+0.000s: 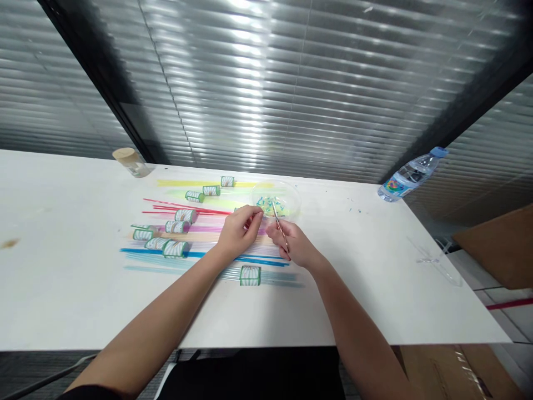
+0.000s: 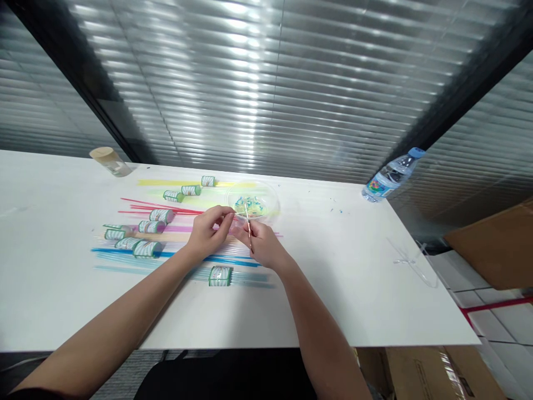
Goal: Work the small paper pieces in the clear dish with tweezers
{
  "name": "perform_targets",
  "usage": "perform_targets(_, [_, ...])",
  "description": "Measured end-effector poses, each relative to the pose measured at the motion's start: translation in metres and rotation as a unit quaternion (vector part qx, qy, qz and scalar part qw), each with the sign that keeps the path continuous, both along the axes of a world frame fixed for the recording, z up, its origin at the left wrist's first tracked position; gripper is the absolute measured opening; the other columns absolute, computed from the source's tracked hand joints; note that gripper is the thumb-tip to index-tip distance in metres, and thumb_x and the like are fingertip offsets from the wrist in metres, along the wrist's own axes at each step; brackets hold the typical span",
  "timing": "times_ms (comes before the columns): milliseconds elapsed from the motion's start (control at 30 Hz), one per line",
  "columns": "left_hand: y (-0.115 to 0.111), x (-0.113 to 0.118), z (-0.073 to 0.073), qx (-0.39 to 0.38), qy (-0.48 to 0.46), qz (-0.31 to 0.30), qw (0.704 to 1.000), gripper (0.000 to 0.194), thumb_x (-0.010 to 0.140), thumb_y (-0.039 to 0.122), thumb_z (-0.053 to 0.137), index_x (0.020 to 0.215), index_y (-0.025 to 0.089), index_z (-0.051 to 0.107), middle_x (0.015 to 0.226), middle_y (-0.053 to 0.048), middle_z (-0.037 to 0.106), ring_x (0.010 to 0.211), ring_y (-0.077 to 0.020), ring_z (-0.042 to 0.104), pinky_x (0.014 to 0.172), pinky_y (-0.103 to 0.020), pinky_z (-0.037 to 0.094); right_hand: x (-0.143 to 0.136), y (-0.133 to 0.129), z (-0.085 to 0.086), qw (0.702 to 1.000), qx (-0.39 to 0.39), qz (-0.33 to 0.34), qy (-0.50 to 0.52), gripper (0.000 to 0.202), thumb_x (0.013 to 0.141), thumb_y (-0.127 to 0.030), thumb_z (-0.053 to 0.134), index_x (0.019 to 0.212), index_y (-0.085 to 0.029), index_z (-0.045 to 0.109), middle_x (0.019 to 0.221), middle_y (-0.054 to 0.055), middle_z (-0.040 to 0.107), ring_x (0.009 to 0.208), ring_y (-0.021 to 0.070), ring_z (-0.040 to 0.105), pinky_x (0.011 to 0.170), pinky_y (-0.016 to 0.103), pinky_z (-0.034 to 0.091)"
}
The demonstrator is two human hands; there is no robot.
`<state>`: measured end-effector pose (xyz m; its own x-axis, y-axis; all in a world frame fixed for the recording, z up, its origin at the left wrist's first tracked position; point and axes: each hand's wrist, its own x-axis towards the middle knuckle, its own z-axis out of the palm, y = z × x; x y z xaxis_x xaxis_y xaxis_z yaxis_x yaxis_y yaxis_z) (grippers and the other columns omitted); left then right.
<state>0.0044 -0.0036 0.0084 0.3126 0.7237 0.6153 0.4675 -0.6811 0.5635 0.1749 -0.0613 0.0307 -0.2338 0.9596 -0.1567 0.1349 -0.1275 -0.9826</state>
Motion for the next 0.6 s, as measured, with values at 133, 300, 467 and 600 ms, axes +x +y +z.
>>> perform_targets(133, [0.001, -0.0003, 0.0, 0.006, -0.002, -0.001, 1.0, 0.013, 0.093, 0.024, 0.049, 0.089, 0.02, 0.061, 0.077, -0.001, 0.066, 0.065, -0.0117, 0.058, 0.061, -0.025, 0.045, 0.0004, -0.0003, 0.0018, 1.0, -0.011, 0.004, 0.001, 0.046, 0.08, -0.061, 0.064, 0.076, -0.022, 0.04, 0.062, -0.006, 0.035, 0.045, 0.0068, 0.031, 0.04, 0.022, 0.029])
perform_targets(300, [0.0015, -0.0013, -0.0002, 0.023, 0.007, -0.002, 1.0, 0.012, 0.093, 0.023, 0.049, 0.091, 0.02, 0.061, 0.075, 0.0, 0.064, 0.065, -0.0119, 0.058, 0.061, -0.025, 0.045, 0.0001, -0.0004, 0.0019, 1.0, -0.004, 0.007, -0.001, 0.046, 0.081, -0.061, 0.063, 0.076, -0.022, 0.04, 0.061, -0.006, 0.033, 0.046, 0.0071, 0.031, 0.04, 0.021, 0.028])
perform_targets(467, [0.0018, -0.0023, -0.0015, 0.034, 0.02, -0.008, 0.999, 0.013, 0.094, 0.022, 0.048, 0.093, 0.02, 0.06, 0.076, -0.001, 0.064, 0.067, -0.0127, 0.059, 0.062, -0.025, 0.045, 0.0006, 0.0, 0.0002, 1.0, -0.006, 0.005, 0.002, 0.046, 0.081, -0.061, 0.062, 0.075, -0.022, 0.038, 0.063, -0.006, 0.033, 0.047, 0.0071, 0.03, 0.04, 0.021, 0.028])
perform_targets(600, [0.0022, -0.0028, -0.003, 0.048, 0.024, -0.01, 0.998, 0.012, 0.094, 0.022, 0.048, 0.094, 0.02, 0.06, 0.077, -0.001, 0.063, 0.068, -0.0127, 0.059, 0.062, -0.025, 0.045, 0.0004, 0.0001, 0.0005, 1.0, -0.013, 0.004, 0.004, 0.045, 0.082, -0.06, 0.062, 0.075, -0.022, 0.038, 0.063, -0.006, 0.032, 0.047, 0.007, 0.03, 0.04, 0.021, 0.027])
